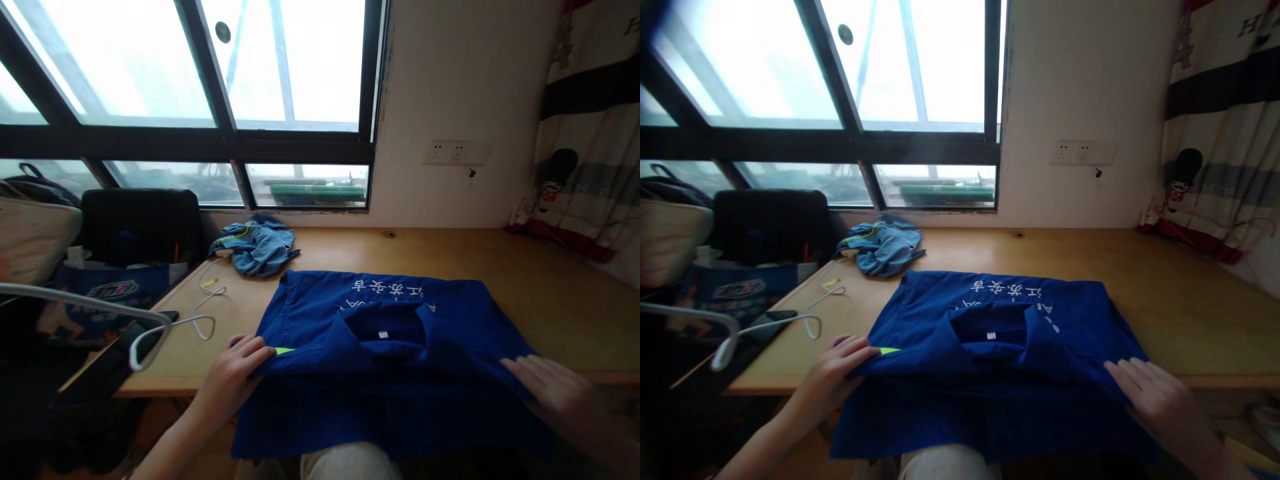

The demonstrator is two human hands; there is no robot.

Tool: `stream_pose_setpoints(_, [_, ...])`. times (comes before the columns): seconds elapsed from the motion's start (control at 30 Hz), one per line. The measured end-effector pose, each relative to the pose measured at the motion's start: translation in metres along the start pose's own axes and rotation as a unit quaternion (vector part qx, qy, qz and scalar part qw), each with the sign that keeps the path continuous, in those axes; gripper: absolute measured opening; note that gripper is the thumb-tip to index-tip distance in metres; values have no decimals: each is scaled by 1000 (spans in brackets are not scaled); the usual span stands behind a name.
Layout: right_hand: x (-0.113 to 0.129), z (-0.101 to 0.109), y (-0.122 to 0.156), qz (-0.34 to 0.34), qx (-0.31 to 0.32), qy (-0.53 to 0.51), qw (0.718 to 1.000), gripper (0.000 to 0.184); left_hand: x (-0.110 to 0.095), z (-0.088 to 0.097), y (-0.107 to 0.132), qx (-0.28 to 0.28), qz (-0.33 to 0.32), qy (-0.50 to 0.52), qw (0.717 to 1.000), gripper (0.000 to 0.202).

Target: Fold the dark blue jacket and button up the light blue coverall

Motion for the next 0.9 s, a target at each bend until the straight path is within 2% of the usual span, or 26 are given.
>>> stream_pose_setpoints(0.07, [22, -4, 17, 6, -7, 23, 1000, 42, 1, -5, 10, -16, -26, -17, 999, 34])
stream_pose_setpoints(0.13, [40, -11, 20, -8, 20, 30, 999, 55, 1, -15, 18, -2, -47, -30, 998, 45])
stream_pose_setpoints(0.23, [44, -23, 8, -39, 70, 15, 997, 69, 3, -31, 19, 39, -51, -37, 997, 56])
stream_pose_setpoints(0.37, [11, -47, -22, -78, 112, -38, 990, 79, 16, -49, -4, 50, -14, -21, 998, 56])
stream_pose_setpoints(0.5, [-28, -74, -65, -95, 109, -48, 988, 75, 26, -58, -47, 30, 23, -22, 999, 49])
stream_pose_setpoints(0.57, [-42, -79, -87, -87, 91, -42, 991, 64, 27, -51, -68, 15, 37, -36, 999, 45])
stream_pose_setpoints(0.63, [-52, -72, -105, -73, 70, -40, 994, 51, 25, -32, -84, -11, 44, -53, 998, 42])
stream_pose_setpoints(0.73, [-63, -40, -114, -77, 31, -26, 996, 44, 17, 8, -87, -75, 57, -84, 992, 47])
stream_pose_setpoints(0.8, [-65, -18, -106, -97, 15, -10, 995, 43, 11, 24, -76, -103, 69, -96, 988, 52])
stream_pose_setpoints(0.83, [-63, -11, -99, -105, 17, -6, 994, 43, 9, 25, -68, -102, 70, -96, 988, 53])
stream_pose_setpoints(0.9, [-52, -11, -80, -100, 38, -13, 994, 44, 5, 9, -50, -68, 59, -85, 992, 54])
Point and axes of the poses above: each hand's wrist, its own y-axis away from the middle knuckle, its own z-axis out of the back of the hand, x = y × z, the point moved 6 cm from there along -y, towards the middle knuckle, and after that the axes turned 2 degrees about -y, right-handed, at the moved point
